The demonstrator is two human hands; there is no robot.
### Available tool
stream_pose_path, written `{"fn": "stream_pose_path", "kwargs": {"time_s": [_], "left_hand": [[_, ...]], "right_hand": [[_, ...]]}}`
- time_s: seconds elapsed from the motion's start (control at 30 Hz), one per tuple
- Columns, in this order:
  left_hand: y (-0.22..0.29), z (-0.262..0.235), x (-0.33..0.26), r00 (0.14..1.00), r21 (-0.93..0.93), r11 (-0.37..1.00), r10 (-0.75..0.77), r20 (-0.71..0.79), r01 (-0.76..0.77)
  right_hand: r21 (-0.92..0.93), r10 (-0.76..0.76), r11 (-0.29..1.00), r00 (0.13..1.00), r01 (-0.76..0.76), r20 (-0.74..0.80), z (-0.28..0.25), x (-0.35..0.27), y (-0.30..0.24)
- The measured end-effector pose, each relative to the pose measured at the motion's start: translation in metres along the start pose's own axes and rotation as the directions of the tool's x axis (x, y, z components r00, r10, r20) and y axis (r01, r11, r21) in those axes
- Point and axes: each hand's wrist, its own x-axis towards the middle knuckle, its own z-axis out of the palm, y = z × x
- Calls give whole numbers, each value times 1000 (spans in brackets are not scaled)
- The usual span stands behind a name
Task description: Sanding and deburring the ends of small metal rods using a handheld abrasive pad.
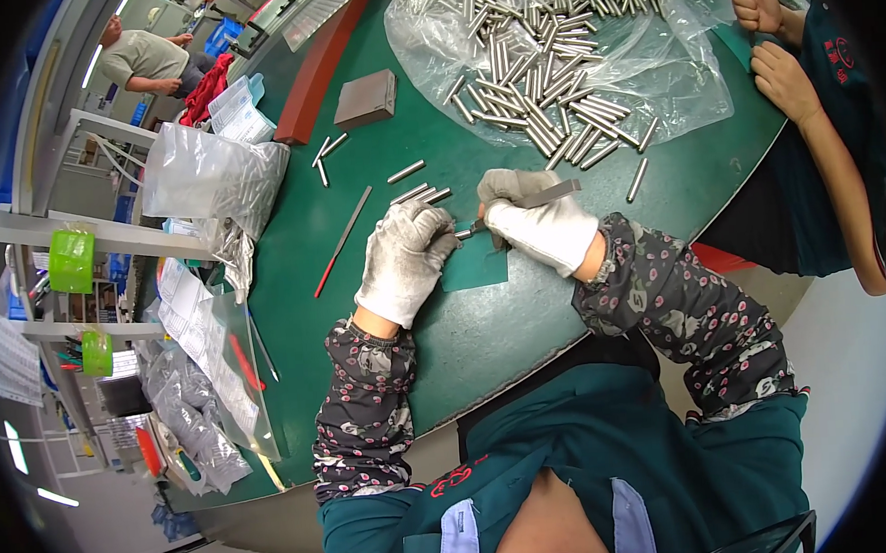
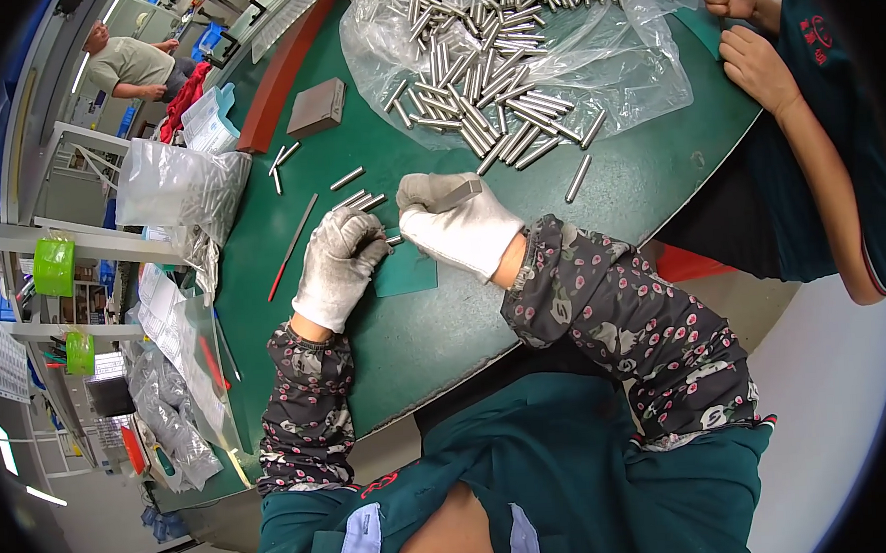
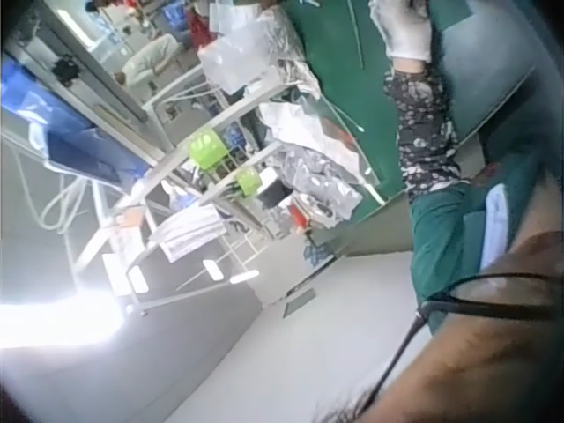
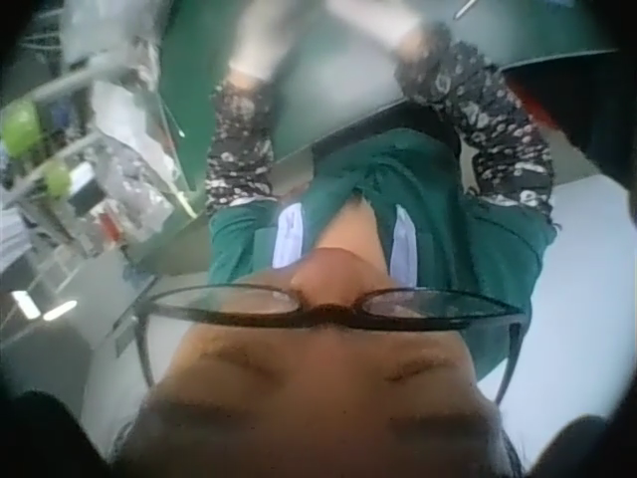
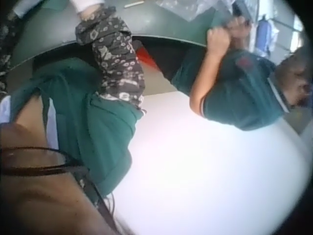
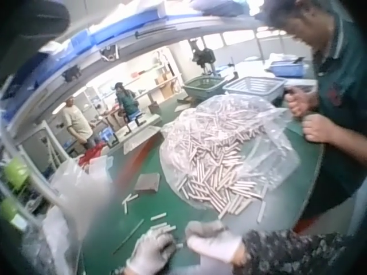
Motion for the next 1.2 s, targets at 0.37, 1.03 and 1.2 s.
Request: {"fn": "stream_pose_path", "kwargs": {"time_s": [0.37,1.03,1.2], "left_hand": [[-4,2,1,1000,-7,1000,3,3,-3],[-6,2,1,999,-27,999,-30,28,31],[-6,1,3,1000,-61,998,-10,27,12]], "right_hand": [[-12,10,1000,1000,-10,-11,0,0,-2],[-167,-70,983,995,80,65,0,2,-4],[132,0,991,999,6,-44,-5,4,0]]}}
